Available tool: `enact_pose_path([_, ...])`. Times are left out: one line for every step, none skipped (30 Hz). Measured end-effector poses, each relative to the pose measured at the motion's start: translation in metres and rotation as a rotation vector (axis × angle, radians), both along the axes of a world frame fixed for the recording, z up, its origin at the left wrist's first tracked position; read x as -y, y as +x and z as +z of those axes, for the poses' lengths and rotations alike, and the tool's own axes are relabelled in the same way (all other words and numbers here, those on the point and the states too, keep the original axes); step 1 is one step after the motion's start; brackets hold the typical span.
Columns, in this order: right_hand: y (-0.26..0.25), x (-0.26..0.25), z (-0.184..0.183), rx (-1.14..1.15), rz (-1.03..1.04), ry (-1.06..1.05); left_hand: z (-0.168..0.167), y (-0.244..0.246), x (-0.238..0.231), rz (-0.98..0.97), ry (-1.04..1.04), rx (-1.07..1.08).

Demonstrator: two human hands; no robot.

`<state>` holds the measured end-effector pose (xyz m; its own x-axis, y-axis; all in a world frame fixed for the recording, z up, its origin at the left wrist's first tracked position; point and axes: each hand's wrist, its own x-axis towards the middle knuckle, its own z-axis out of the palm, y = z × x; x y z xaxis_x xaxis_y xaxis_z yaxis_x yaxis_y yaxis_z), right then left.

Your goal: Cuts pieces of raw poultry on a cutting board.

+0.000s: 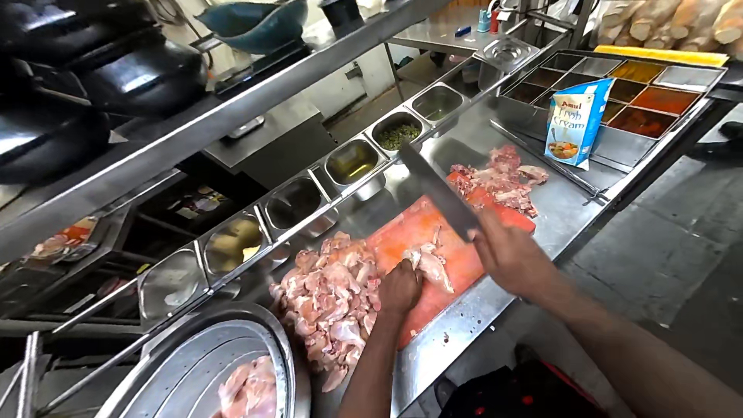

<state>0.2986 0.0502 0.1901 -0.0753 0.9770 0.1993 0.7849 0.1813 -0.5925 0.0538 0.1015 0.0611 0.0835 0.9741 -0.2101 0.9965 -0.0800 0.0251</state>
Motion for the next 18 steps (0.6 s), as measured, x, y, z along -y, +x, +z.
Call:
enact_pose_path([-0.003,-0.002,0.008,-0.073,-0.073,0.206,-0.001,0.0,0.001,0.0,-0.004,0.006])
enact_pose_path([-0.01,-0.006,0.009,-0.138,-0.155,0.357,-0.002,-0.001,0.002,-0.002,-0.001,0.009])
enact_pose_path([-0.02,-0.008,0.001,-0.174,-0.218,0.413,-0.004,-0.002,0.001,-0.005,0.006,0.014])
enact_pose_path([-0.031,-0.007,-0.016,-0.144,-0.231,0.348,-0.006,-0.003,0.001,-0.01,0.017,0.023])
enact_pose_path([-0.04,-0.003,-0.036,-0.049,-0.16,0.135,-0.008,-0.005,0.0,-0.014,0.04,0.036])
enact_pose_path([-0.046,-0.004,-0.053,0.063,-0.032,-0.221,-0.01,-0.006,0.0,-0.019,0.065,0.048])
enact_pose_path([-0.053,-0.006,-0.072,0.146,0.09,-0.494,-0.011,-0.006,0.004,-0.02,0.064,0.052])
enact_pose_path([-0.058,-0.013,-0.082,0.214,0.163,-0.651,-0.011,-0.008,0.004,-0.035,0.076,0.048])
enact_pose_path([-0.059,-0.022,-0.082,0.255,0.197,-0.723,-0.01,-0.008,0.001,-0.037,0.084,0.051])
enact_pose_path([-0.058,-0.023,-0.08,0.27,0.208,-0.754,-0.013,-0.01,0.006,-0.034,0.078,0.054])
enact_pose_path([-0.057,-0.022,-0.078,0.276,0.205,-0.754,-0.016,-0.013,0.011,-0.039,0.075,0.046])
enact_pose_path([-0.054,-0.027,-0.07,0.273,0.194,-0.738,-0.015,-0.013,0.01,-0.038,0.076,0.047])
enact_pose_path([-0.05,-0.031,-0.058,0.279,0.184,-0.706,-0.015,-0.014,0.01,-0.039,0.085,0.051])
enact_pose_path([-0.045,-0.033,-0.043,0.286,0.172,-0.651,-0.018,-0.016,0.01,-0.047,0.106,0.059])
enact_pose_path([-0.04,-0.033,-0.024,0.275,0.154,-0.577,-0.022,-0.017,0.011,-0.059,0.145,0.065])
enact_pose_path([-0.034,-0.031,-0.005,0.245,0.129,-0.482,-0.024,-0.017,0.012,-0.065,0.166,0.065])
enact_pose_path([-0.03,-0.029,0.011,0.19,0.089,-0.368,-0.026,-0.017,0.014,-0.069,0.181,0.064])
enact_pose_path([-0.028,-0.025,0.018,0.109,0.038,-0.211,-0.028,-0.017,0.016,-0.075,0.203,0.064])
